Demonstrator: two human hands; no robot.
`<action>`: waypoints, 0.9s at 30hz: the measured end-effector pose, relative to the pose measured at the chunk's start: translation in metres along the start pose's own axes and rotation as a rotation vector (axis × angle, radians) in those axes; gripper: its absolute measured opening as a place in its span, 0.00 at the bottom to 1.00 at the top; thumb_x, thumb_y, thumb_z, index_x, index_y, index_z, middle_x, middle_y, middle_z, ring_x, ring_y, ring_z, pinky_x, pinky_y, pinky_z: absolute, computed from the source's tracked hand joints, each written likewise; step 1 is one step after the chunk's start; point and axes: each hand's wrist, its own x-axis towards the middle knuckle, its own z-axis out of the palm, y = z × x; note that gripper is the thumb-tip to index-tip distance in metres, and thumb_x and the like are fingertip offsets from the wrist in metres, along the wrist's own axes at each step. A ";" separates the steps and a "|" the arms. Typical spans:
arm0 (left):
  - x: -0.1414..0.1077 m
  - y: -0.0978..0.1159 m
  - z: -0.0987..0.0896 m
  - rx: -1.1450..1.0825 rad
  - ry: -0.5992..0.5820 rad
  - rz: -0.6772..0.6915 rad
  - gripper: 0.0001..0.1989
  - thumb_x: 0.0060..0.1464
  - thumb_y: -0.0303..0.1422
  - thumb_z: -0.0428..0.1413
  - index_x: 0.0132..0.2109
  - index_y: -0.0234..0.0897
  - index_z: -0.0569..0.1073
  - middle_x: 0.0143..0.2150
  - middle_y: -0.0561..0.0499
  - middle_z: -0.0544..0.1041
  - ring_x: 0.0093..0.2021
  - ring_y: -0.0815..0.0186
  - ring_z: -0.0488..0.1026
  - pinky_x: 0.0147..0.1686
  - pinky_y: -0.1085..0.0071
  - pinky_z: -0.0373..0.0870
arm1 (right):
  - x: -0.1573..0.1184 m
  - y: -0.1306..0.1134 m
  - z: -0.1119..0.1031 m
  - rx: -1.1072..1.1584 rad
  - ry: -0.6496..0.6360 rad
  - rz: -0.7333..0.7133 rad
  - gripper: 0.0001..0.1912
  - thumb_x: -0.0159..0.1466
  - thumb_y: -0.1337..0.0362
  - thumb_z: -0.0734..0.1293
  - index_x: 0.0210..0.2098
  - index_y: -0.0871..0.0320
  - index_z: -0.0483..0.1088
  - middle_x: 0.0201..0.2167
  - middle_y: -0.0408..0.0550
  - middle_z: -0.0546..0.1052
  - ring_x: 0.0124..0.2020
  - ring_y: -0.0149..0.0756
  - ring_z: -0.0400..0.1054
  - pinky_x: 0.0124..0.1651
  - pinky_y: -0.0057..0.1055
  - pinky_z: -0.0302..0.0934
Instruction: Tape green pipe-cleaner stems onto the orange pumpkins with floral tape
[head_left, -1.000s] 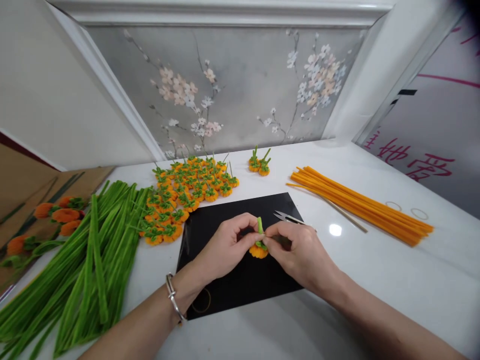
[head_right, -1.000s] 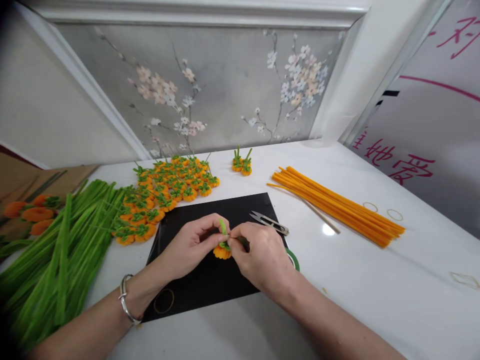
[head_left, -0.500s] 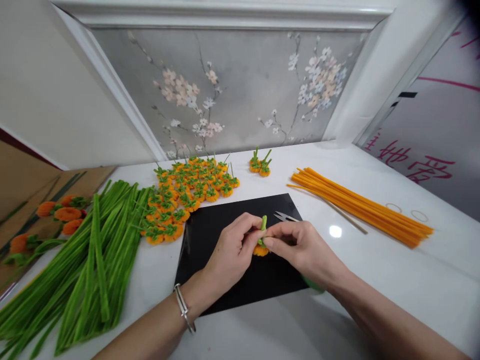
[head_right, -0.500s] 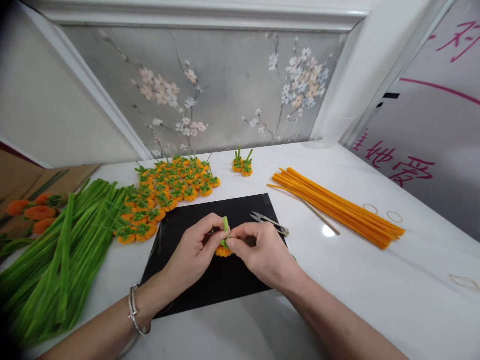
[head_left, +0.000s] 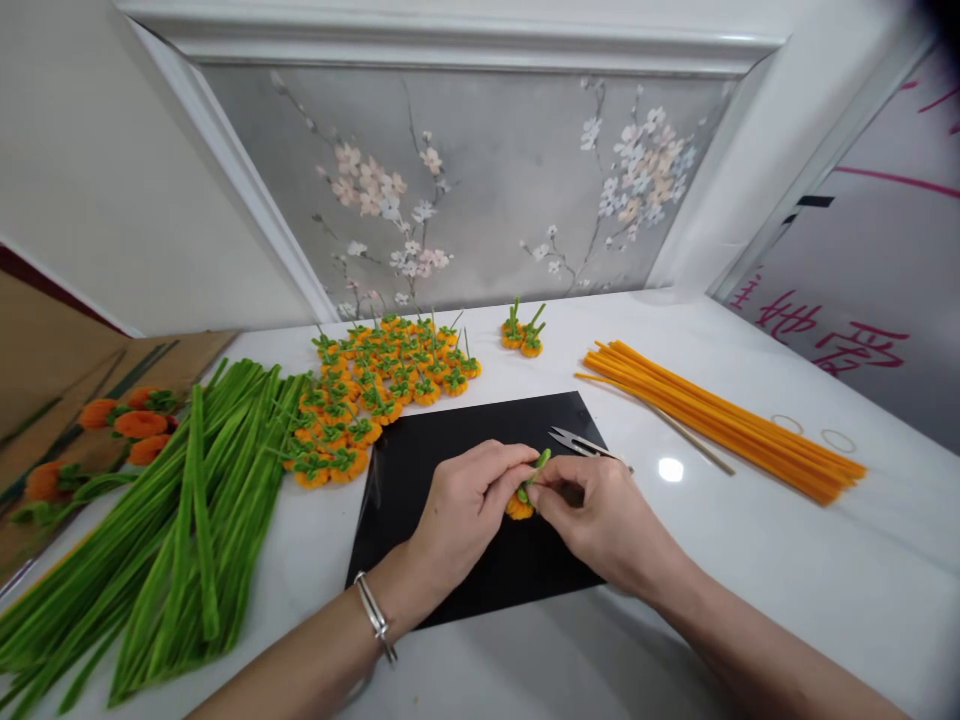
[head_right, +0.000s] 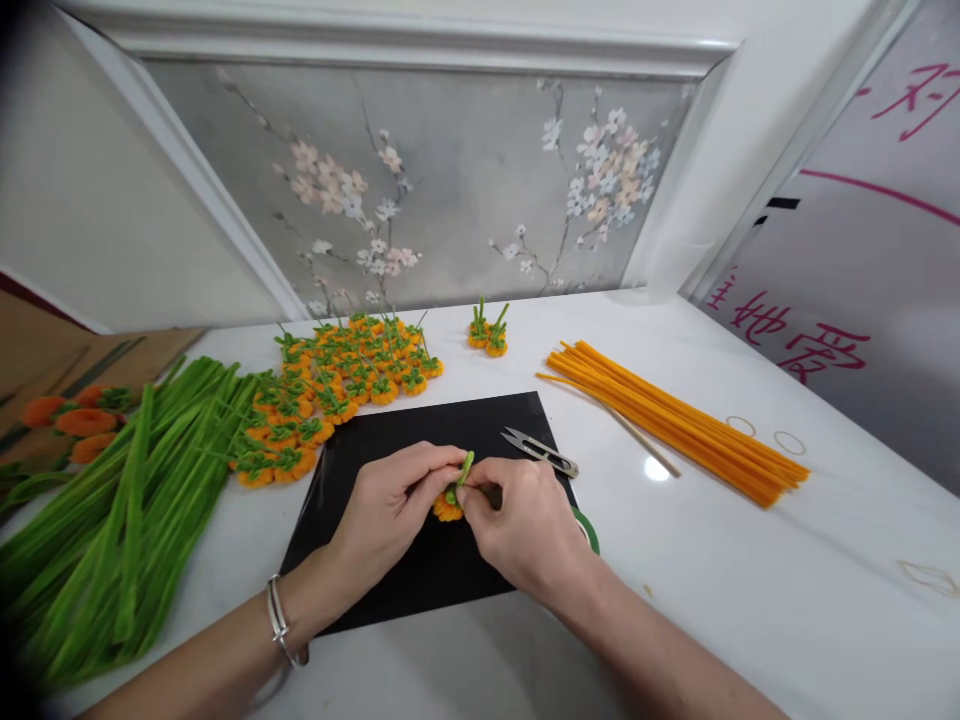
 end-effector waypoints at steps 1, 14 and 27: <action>-0.001 0.000 0.000 0.019 0.004 0.019 0.09 0.59 0.27 0.51 0.43 0.38 0.74 0.35 0.51 0.76 0.34 0.71 0.73 0.35 0.76 0.68 | 0.000 0.001 0.001 -0.044 0.021 -0.005 0.09 0.58 0.65 0.62 0.23 0.56 0.71 0.16 0.41 0.69 0.17 0.28 0.56 0.21 0.26 0.50; 0.008 0.011 -0.003 -0.392 -0.185 -0.395 0.14 0.51 0.30 0.57 0.46 0.35 0.73 0.39 0.49 0.76 0.39 0.65 0.73 0.40 0.68 0.72 | 0.003 0.007 -0.007 -0.019 0.128 -0.215 0.10 0.58 0.71 0.62 0.31 0.56 0.75 0.28 0.44 0.77 0.27 0.33 0.69 0.30 0.28 0.61; 0.002 0.011 -0.001 -0.118 -0.060 -0.106 0.15 0.50 0.25 0.58 0.46 0.41 0.74 0.43 0.50 0.69 0.41 0.67 0.71 0.40 0.72 0.72 | 0.003 0.005 -0.011 0.196 0.025 0.016 0.08 0.58 0.63 0.65 0.34 0.57 0.75 0.29 0.45 0.78 0.29 0.36 0.70 0.31 0.29 0.64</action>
